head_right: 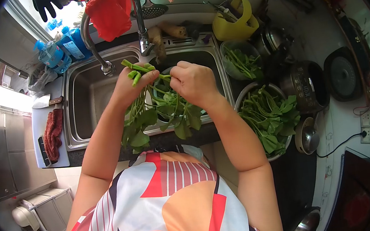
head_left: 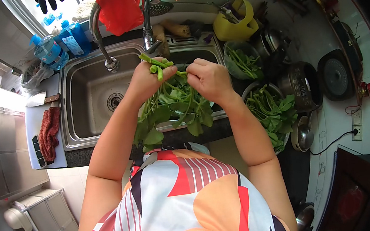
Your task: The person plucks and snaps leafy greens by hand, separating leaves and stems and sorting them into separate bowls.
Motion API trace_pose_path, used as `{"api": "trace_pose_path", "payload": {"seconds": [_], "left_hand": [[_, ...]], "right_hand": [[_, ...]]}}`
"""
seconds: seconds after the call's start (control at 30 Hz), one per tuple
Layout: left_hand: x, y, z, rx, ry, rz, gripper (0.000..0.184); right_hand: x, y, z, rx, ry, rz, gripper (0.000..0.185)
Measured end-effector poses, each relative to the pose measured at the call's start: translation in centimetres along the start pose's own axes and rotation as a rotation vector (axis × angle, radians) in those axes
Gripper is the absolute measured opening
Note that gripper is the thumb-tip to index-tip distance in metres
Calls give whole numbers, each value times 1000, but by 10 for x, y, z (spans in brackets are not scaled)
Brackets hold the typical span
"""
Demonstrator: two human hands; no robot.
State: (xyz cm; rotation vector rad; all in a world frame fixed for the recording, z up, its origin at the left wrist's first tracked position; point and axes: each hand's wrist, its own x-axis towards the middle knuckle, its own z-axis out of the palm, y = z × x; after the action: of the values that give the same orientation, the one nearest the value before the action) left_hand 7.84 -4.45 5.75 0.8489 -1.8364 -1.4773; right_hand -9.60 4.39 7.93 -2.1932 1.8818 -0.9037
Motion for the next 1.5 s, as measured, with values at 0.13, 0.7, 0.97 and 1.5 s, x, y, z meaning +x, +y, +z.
{"api": "trace_pose_path", "payload": {"seconds": [0.13, 0.7, 0.97, 1.5], "left_hand": [[2, -2, -4, -364, -109, -186, 15], [4, 2, 3, -395, 74, -105, 19], [3, -1, 3, -386, 3, -228, 19], [1, 1, 9, -674, 34, -258, 21]], "right_hand": [[-4, 21, 21, 1069, -51, 425, 14], [-7, -11, -10, 116, 81, 225, 14], [-7, 14, 26, 341, 199, 146, 8], [-8, -9, 23, 41, 89, -23, 12]]}}
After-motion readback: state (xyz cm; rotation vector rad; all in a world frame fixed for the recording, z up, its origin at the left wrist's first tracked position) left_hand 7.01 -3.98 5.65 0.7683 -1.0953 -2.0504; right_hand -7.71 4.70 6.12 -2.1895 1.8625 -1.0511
